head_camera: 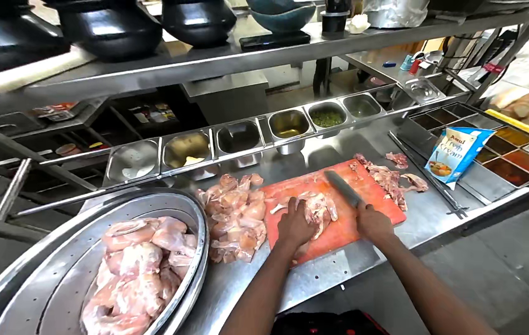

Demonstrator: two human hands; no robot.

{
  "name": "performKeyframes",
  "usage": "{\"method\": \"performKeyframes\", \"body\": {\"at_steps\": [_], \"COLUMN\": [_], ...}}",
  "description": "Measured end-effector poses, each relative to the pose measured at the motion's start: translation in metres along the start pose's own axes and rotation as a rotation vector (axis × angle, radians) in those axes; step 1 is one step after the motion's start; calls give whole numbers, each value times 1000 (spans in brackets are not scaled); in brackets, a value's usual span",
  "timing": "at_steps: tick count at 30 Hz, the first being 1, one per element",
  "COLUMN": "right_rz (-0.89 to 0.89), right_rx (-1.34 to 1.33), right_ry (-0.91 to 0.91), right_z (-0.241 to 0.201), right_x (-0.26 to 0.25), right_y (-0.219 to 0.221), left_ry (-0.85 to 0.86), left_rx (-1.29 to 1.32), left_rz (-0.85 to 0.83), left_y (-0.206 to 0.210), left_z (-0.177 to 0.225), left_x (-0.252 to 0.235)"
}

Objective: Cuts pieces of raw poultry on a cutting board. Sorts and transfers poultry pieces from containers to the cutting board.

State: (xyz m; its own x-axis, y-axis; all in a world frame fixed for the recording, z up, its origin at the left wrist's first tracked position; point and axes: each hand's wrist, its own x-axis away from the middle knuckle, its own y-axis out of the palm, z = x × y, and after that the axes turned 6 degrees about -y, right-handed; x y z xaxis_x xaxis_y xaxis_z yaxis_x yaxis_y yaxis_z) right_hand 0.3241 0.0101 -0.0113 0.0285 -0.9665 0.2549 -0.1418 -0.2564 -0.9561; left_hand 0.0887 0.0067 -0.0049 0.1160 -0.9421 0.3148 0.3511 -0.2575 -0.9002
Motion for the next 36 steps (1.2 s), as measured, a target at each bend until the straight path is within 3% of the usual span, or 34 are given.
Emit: {"method": "performKeyframes", "body": {"at_steps": [4,7,13,29,32,36], "right_rz": [196,75,21,-14,42,-24], "right_rx": [-96,-210,-375,-675,-606,-527], "right_ry": [-313,-563,-702,-754,-693,-606], "right_z": [-37,-73,-67,-51,-56,-62], "right_x": [-2,-21,-55,-68,-59,-53], "right_y": [-15,-13,4,9,12,4], "left_ry": [-6,61,201,481,394,90], "left_rx": [74,114,220,550,510,242], "left_rz": [42,123,225,246,261,169], "left_y": [5,10,21,30,26,6], "left_z": [7,0,-18,-34,-36,-20], "left_x": [-19,-15,-15,-24,-29,-20]}}
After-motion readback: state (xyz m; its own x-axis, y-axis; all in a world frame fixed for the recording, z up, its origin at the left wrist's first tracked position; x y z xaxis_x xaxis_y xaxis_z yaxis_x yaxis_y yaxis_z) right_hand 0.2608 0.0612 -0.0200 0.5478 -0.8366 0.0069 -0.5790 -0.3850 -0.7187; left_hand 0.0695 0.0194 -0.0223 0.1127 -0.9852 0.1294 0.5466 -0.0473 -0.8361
